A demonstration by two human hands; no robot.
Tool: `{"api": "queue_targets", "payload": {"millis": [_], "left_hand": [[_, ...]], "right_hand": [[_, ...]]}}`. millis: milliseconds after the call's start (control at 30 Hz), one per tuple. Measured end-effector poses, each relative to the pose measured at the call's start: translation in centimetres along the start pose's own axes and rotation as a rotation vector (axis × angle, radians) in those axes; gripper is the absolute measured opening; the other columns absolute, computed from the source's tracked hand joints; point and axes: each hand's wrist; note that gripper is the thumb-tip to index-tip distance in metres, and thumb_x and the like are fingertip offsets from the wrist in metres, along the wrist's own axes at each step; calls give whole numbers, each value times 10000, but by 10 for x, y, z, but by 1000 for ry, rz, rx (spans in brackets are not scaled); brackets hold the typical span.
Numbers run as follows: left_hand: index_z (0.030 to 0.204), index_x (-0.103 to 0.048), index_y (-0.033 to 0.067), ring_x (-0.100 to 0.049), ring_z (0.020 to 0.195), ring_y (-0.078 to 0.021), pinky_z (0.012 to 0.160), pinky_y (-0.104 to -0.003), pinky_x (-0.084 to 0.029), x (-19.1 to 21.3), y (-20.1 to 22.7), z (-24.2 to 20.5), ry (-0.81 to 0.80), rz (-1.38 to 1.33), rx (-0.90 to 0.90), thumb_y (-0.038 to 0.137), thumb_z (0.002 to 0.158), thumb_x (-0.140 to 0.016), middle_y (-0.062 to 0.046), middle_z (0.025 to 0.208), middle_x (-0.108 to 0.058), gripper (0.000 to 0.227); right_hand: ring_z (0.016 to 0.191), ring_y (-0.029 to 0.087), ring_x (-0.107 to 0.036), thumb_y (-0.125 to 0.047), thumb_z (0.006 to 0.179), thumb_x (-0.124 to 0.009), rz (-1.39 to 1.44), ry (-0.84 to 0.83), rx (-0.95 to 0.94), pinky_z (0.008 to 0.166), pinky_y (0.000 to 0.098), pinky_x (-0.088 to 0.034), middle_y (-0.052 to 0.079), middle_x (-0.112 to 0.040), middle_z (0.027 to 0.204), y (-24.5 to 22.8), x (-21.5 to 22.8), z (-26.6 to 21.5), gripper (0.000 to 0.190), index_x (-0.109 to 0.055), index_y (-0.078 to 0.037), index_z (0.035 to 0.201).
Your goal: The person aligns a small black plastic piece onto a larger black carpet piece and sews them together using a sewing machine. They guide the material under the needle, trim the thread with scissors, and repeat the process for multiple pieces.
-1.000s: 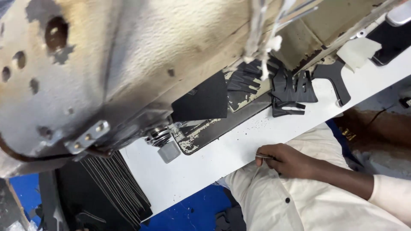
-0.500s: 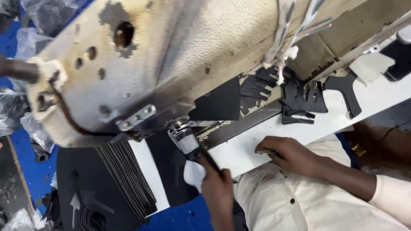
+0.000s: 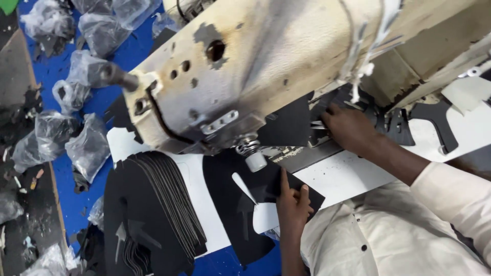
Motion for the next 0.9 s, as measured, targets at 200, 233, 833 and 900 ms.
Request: {"api": "queue_targets", "payload": {"millis": [200,233,833,900], "left_hand": [[1471,-507,30,-666,643,-147,547,-306,-532,-38,-66,26,-142,-453,-142,248,1044,-630,-100,877,-687,495],[1386,-570,-8,-692,716,-147,595,-303,-560,-41,-65,30,-205,-588,-179,287,1071,-613,-109,927,-702,434],[1047,-699,-29,-612,650,-73,537,-246,-501,-35,-29,8,-31,-806,-304,275,1066,-680,-47,882,-707,306],[1000,-677,-40,-604,647,-89,544,-264,-491,-28,-41,1,-23,-742,-316,295,1102,-686,-52,817,-654,350]], "right_hand": [[891,347,-703,-179,903,-677,-3,54,27,758,474,-578,112,-683,1047,-6,34,-28,181,-680,-78,1053],[910,340,-706,-114,822,-698,95,153,71,756,456,-583,109,-693,1104,-12,41,-42,308,-686,-93,1129],[988,110,-687,-84,868,-789,1020,-61,-80,784,290,-566,80,-725,1215,-46,-1,-111,169,-749,-54,1029],[891,110,-697,-76,844,-808,1000,-244,-158,741,291,-574,77,-796,990,-54,-13,-112,218,-787,-45,1059]]}}
Point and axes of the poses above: each hand's wrist, its own z-axis towards the middle knuckle, its own x-axis out of the back of the hand, y = z × x
